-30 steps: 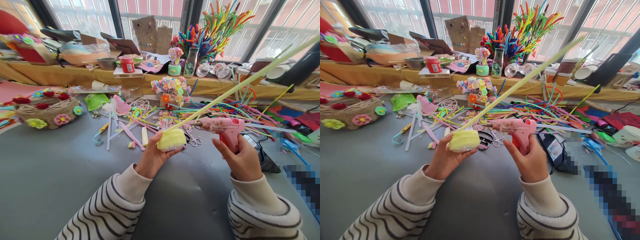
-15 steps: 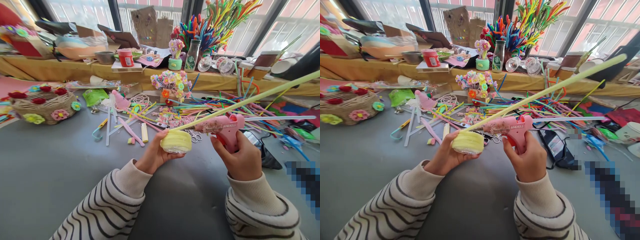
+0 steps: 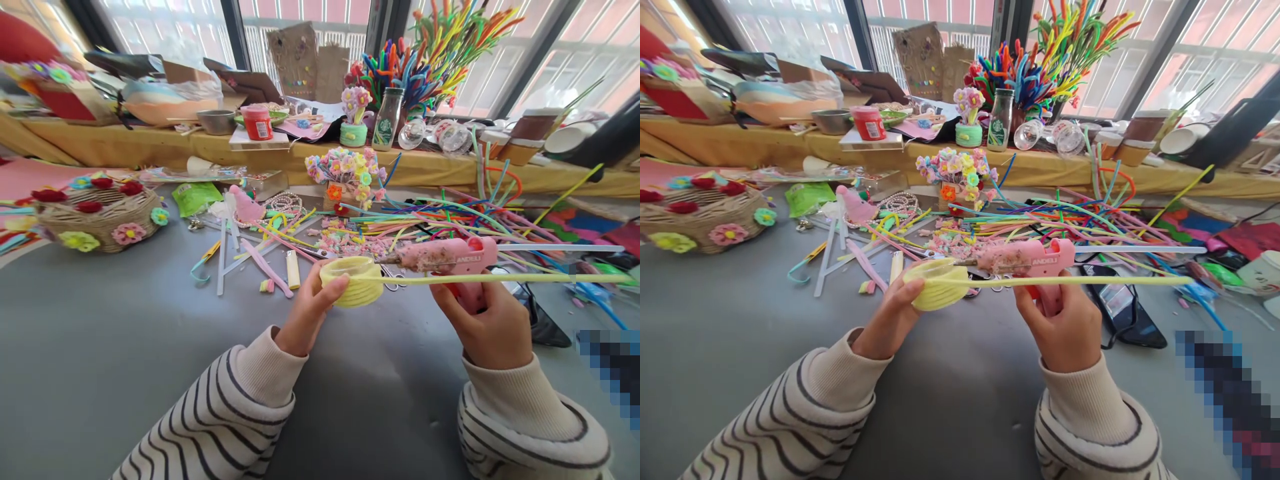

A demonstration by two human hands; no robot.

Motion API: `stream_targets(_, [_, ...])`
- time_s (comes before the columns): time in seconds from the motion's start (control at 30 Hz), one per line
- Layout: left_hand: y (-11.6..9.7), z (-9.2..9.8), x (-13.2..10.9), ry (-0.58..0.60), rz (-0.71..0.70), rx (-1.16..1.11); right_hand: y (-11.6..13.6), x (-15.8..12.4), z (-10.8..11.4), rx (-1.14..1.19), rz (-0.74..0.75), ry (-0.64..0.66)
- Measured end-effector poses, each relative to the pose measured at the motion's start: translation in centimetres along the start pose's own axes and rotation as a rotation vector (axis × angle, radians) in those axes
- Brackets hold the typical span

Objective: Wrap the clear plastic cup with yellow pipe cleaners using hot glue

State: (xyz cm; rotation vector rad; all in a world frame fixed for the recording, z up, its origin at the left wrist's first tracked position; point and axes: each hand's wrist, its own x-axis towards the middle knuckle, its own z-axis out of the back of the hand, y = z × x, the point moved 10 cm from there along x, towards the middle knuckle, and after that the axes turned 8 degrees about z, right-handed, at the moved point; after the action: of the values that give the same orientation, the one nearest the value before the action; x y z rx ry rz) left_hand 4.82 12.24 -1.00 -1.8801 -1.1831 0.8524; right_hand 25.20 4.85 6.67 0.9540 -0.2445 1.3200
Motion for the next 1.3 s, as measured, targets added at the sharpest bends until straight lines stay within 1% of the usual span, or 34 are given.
stream_targets(0.1, [-0.9,0.2,-0.4,-0.044,-0.095,0.011,0.1,-0.1,-0.1,0.027,-0.005,0.01])
stream_targets(0.3, [-2.3,-0.2,-1.2,-0.046,-0.24,0.048,0.7,-0.4,0.4,0.085,0.009,-0.013])
stream_targets(0.47, [-2.5,0.0,-1.2,-0.043,-0.295,0.068,1.4,-0.8,1.2,0.08,0.04,-0.082])
stream_targets(0.53, [-2.5,0.1,-1.2,-0.048,-0.304,0.089,1.5,-0.9,1.4,0.066,0.055,-0.108])
stream_targets(0.67, [-2.4,0.0,-1.1,-0.011,-0.307,0.107,1.9,-1.0,1.3,0.025,0.102,-0.117])
stream_targets(1.0, [-2.4,0.1,-0.9,-0.021,-0.303,0.095,1.7,-1.4,1.7,-0.06,0.123,-0.161])
stream_targets(1.3, [-2.2,0.4,-0.9,-0.044,-0.281,0.091,1.9,-1.5,1.8,-0.085,0.113,-0.165])
